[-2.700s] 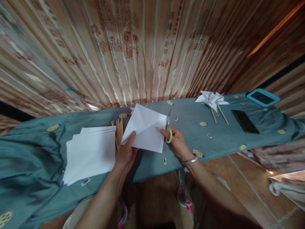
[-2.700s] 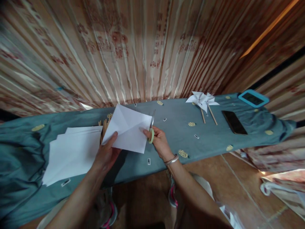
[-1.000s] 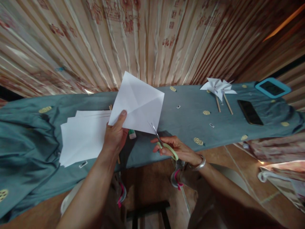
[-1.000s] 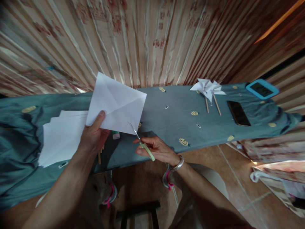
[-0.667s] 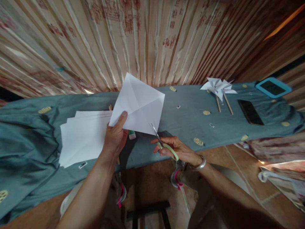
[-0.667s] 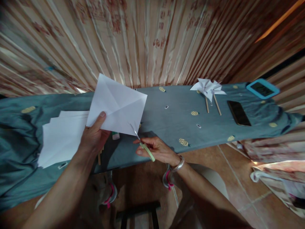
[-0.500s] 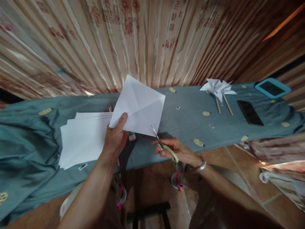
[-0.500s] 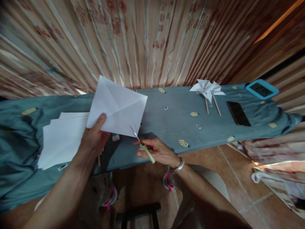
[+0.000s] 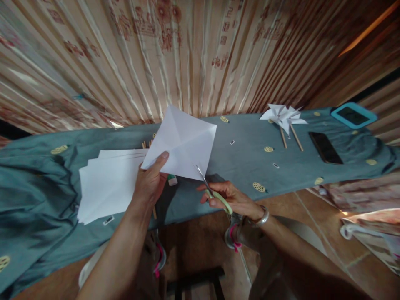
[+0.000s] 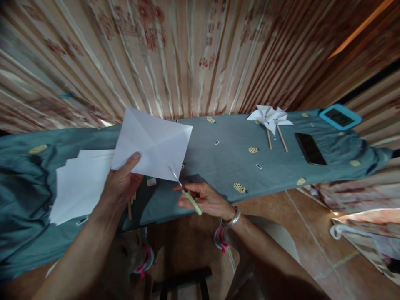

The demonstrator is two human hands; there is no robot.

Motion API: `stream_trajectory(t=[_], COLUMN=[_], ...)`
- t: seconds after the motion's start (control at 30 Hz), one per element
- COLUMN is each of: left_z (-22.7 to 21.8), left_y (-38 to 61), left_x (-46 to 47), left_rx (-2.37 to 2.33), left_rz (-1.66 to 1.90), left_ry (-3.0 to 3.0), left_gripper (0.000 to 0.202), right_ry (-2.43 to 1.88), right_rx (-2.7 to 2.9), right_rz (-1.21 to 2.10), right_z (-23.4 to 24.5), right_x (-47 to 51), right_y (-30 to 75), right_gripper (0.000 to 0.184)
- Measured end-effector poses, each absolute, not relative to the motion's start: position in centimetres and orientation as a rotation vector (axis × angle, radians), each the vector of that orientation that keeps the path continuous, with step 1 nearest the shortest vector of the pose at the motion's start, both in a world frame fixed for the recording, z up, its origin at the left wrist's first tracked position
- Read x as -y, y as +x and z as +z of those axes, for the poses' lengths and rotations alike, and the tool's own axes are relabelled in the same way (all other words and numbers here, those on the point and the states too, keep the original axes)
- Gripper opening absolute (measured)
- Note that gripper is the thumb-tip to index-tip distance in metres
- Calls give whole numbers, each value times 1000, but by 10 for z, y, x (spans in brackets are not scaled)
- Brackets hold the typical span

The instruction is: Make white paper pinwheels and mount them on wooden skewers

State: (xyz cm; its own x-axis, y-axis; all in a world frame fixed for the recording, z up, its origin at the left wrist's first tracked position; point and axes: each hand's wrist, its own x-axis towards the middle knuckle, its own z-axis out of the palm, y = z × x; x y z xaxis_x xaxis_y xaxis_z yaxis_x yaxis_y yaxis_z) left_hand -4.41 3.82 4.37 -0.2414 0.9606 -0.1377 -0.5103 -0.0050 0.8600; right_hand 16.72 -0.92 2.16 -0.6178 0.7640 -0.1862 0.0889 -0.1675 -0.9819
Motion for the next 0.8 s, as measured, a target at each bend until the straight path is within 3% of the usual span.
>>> stream_trajectory(t=[0.8], left_z=[46], left_y=[-45], left_x=[-39], left_rx=[-1010], left_rz=[1561], left_ry=[659], left_gripper=[17], right_ry=[-972], right_rx=[1594], right_rz=[1866], right_z=[23], right_x=[8], right_y=[166], right_gripper=[52])
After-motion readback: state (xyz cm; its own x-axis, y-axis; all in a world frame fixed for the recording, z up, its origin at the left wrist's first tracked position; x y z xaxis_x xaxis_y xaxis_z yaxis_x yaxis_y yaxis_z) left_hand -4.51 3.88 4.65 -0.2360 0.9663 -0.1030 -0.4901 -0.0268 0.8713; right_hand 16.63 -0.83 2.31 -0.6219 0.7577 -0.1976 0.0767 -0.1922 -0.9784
